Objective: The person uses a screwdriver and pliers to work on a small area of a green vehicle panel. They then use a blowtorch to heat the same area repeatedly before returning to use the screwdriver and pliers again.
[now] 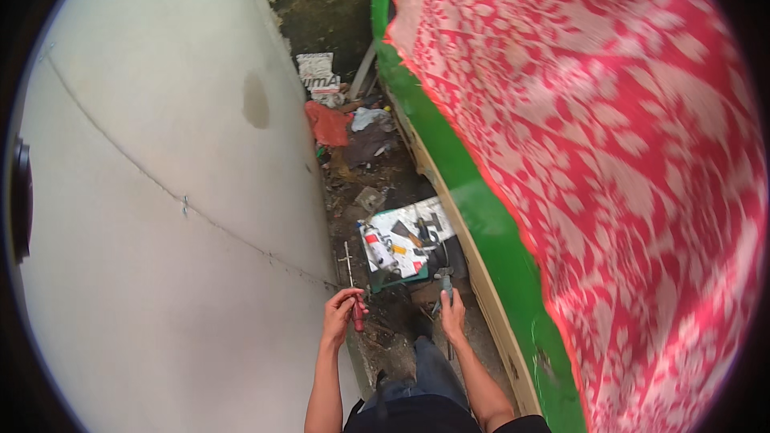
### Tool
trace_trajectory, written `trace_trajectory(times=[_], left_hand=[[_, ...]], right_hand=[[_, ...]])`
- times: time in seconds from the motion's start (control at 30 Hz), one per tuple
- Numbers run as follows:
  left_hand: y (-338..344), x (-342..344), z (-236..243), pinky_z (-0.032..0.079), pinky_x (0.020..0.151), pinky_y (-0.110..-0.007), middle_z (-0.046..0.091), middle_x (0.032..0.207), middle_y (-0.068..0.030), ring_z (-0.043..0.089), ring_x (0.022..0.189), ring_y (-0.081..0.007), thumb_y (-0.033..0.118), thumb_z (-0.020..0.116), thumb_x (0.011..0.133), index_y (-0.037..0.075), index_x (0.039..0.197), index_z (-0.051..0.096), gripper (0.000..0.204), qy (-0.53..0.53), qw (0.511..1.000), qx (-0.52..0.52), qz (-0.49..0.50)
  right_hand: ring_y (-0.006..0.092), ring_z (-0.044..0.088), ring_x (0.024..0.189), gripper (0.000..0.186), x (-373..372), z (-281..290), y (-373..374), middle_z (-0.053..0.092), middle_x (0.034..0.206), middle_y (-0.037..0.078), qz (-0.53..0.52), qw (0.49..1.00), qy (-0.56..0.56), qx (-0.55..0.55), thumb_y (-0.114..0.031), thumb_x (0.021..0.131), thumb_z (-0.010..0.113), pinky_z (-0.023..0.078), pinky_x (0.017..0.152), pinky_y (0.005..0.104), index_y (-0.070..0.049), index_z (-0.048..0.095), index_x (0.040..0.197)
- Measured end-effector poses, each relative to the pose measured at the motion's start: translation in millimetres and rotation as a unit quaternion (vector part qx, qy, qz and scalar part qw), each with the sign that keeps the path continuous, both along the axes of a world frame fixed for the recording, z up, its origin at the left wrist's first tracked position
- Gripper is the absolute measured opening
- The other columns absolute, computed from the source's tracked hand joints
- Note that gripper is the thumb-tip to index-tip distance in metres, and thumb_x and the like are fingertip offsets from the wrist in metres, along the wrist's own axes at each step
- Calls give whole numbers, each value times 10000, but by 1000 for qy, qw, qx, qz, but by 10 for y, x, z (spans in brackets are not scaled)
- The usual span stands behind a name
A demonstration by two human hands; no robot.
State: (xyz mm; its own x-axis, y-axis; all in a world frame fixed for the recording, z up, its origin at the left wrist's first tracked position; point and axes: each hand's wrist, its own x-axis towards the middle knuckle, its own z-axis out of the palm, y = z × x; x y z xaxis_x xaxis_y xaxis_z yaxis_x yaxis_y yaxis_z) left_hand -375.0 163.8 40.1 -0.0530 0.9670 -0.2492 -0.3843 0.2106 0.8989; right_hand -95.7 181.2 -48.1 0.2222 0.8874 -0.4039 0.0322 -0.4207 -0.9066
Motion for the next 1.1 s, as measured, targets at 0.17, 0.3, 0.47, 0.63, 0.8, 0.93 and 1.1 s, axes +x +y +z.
trace_trajectory(times=[0.17, 0.3, 0.47, 0.63, 0.8, 0.93, 1.1], left_hand=[[-638, 233, -120, 620, 872, -456, 633, 995, -103, 675, 874, -210, -11, 434, 906, -22, 1203, 661, 374, -69, 992, 6, -107], [-1171, 554, 105, 606, 870, -418, 629, 1025, -106, 681, 896, -226, -31, 409, 838, -11, 1259, 625, 473, -63, 988, 1, -140], [-1633, 918, 245, 585, 821, -367, 628, 1019, -80, 683, 891, -219, -34, 489, 962, 21, 1302, 588, 358, -60, 980, 38, -186], [-2088, 1388, 437, 578, 812, -351, 625, 1004, -60, 665, 877, -201, -18, 561, 971, 36, 1294, 581, 328, -31, 981, 62, -184], [-2719, 1897, 401, 566, 804, -337, 616, 967, -54, 659, 859, -182, 2, 630, 957, 42, 1251, 573, 302, 7, 981, 120, -152], [-3323, 2314, 393, 511, 710, -284, 625, 917, -31, 642, 804, -145, 89, 620, 993, 44, 1234, 591, 246, 53, 988, 112, -92], [-3929, 2739, 394, 442, 623, -255, 622, 856, -10, 599, 732, -104, 196, 561, 1052, 51, 1220, 600, 224, 113, 988, 92, -48]], right_hand=[[280, 638, 958, 464, 478, 40, -1353, 654, 1050, 173, 25, 991, -115, 58, -415, 1028, 540, 490, 883, 441, -76, 523, 1345], [210, 623, 804, 417, 678, 485, -2242, 631, 937, 107, -17, 998, -53, 15, -411, 1033, 544, 511, 712, 368, -73, 555, 1278], [138, 553, 687, 362, 972, 835, -3011, 577, 815, 51, -39, 997, -39, 54, -365, 1031, 569, 478, 620, 329, -57, 575, 1221], [119, 525, 667, 338, 1415, 936, -3445, 550, 797, 28, -39, 995, -14, 94, -348, 1033, 571, 456, 600, 308, -61, 581, 1211], [79, 481, 640, 363, 1853, 972, -3766, 526, 793, -15, -22, 991, 40, 125, -342, 1042, 574, 432, 589, 266, -55, 565, 1263], [64, 475, 571, 339, 2258, 1011, -4194, 510, 751, -30, 24, 986, 87, 141, -332, 1036, 591, 365, 497, 242, -75, 570, 1256], [55, 461, 517, 310, 2684, 1058, -4624, 514, 708, -28, 46, 987, 87, 125, -323, 1040, 582, 327, 442, 233, -88, 572, 1242]])
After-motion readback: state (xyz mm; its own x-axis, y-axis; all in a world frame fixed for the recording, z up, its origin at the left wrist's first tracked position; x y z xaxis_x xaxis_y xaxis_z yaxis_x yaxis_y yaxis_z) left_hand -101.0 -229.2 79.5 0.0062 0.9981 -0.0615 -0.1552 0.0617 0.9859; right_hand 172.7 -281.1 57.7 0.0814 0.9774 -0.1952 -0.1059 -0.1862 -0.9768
